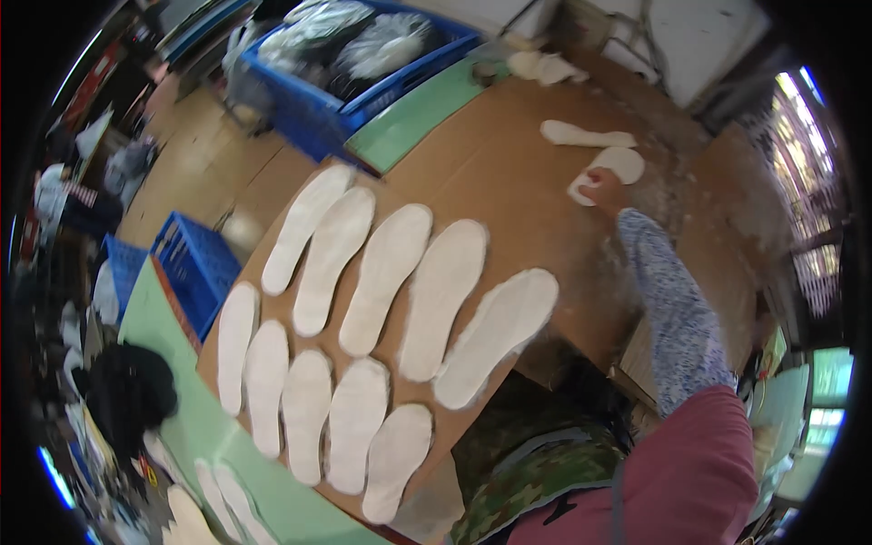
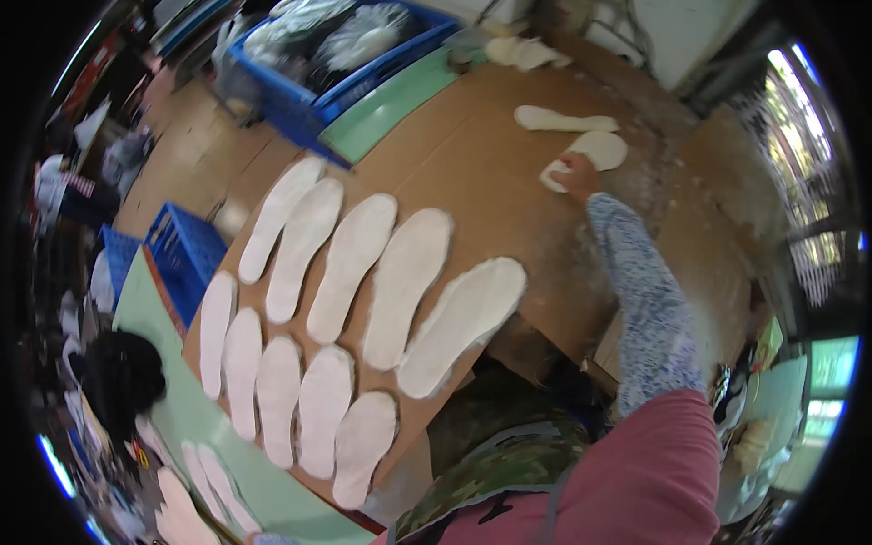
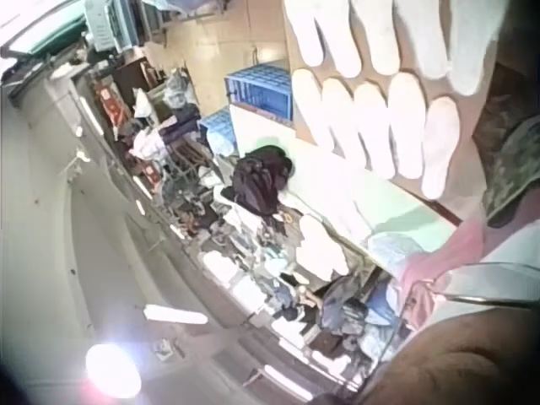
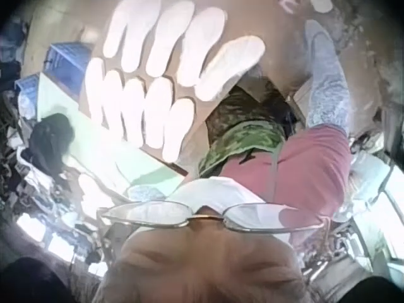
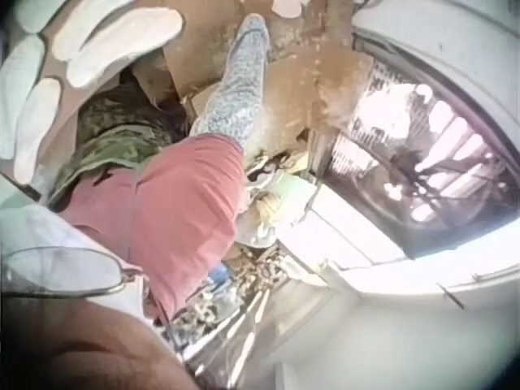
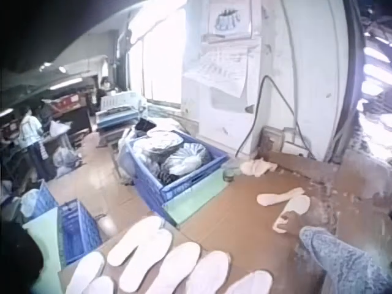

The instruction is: The recorder prepares shoe insoles by applying adhesive with a spray gun, arranging them on a tray, and stacking completed components.

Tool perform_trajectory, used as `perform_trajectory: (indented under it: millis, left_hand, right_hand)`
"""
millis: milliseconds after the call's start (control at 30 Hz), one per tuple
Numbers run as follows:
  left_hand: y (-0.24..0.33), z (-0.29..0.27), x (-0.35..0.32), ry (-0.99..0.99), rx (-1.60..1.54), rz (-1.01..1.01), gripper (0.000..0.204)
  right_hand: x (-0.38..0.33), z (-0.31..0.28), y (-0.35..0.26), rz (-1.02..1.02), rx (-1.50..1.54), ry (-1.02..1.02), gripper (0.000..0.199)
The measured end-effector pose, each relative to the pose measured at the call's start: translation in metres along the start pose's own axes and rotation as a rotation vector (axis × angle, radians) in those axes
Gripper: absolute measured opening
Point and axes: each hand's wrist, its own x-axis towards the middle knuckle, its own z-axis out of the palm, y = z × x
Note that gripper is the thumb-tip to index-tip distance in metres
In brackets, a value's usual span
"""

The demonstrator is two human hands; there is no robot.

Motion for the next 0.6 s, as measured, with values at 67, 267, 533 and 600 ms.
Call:
perform_trajectory:
  millis: [67, 267, 533, 600]
  left_hand:
    - [-0.071, -0.05, -0.036, 0.102, 0.012, -0.174, 0.055]
    - [-0.283, -0.147, -0.186, 0.435, -0.113, -0.631, 0.067]
    - [-0.311, -0.145, -0.182, 0.399, 0.707, -0.459, 0.05]
    - [-0.284, -0.137, -0.179, 0.44, 0.898, -0.369, 0.023]
  right_hand:
    - [-0.005, -0.001, 0.002, -0.057, -0.139, -0.089, 0.052]
    - [-0.014, 0.016, -0.023, -0.083, -0.509, -0.221, 0.024]
    - [0.01, -0.053, -0.042, 0.014, -0.712, -0.011, 0.028]
    - [0.016, -0.078, -0.01, 0.04, -0.702, 0.068, 0.03]
